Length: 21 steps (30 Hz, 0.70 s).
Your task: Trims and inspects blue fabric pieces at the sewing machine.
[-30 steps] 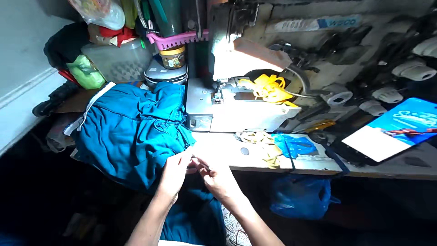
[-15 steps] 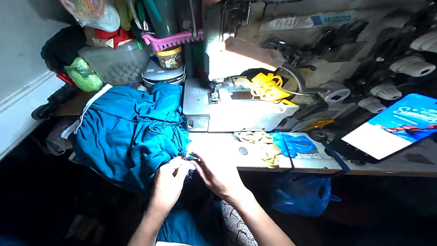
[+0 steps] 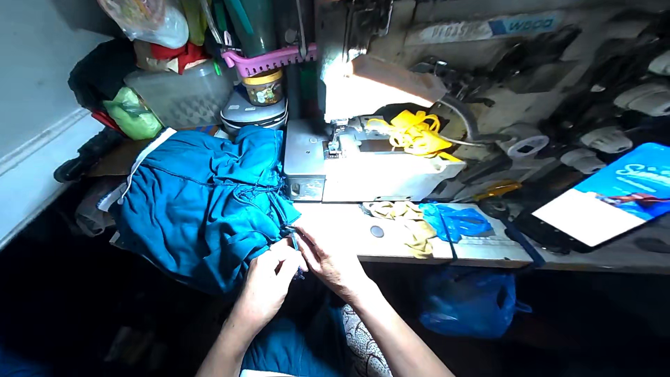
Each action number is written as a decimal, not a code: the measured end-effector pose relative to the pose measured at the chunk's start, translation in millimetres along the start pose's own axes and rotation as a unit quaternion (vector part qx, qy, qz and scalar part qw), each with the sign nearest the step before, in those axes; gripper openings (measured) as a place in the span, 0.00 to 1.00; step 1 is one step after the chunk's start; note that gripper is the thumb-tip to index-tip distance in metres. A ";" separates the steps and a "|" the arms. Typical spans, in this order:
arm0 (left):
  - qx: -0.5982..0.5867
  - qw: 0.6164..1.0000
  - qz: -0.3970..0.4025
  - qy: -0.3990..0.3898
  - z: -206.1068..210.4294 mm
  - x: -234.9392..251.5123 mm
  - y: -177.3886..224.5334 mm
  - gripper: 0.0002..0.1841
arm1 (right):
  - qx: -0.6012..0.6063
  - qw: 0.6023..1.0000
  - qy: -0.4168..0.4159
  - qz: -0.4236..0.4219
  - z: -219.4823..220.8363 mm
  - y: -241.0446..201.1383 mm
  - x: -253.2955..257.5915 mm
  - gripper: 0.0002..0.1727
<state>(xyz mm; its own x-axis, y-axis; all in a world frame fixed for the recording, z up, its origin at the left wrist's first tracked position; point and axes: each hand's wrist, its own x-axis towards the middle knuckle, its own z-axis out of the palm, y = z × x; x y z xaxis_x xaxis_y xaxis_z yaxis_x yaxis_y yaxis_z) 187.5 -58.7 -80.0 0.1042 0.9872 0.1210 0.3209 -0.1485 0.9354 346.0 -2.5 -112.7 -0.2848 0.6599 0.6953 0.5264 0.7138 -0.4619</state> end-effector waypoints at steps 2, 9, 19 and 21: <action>0.004 1.000 0.009 -0.008 -2.9 0.0 -0.8 0.14 | -0.007 1.000 -0.011 0.026 -0.4 -2.2 -3.2 0.13; 0.051 0.998 0.018 -0.035 -5.3 -5.1 8.1 0.14 | 0.003 0.998 -0.031 0.050 -4.5 -7.1 2.4 0.13; 0.070 0.988 0.019 -0.136 -12.1 -4.5 18.7 0.17 | 0.025 0.999 -0.032 0.034 -0.1 -6.1 7.2 0.11; 0.078 0.978 0.044 -0.188 -15.7 -8.4 19.1 0.18 | 0.088 0.985 -0.067 0.128 -8.4 -4.7 9.8 0.15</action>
<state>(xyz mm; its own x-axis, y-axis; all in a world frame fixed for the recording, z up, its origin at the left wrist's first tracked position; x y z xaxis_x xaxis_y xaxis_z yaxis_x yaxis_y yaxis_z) 177.9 -69.0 -57.9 0.4680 0.8828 0.0405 0.4311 -0.2681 0.8616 347.5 -1.3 -99.1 -0.2703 0.8409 0.4689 0.4506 0.5409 -0.7102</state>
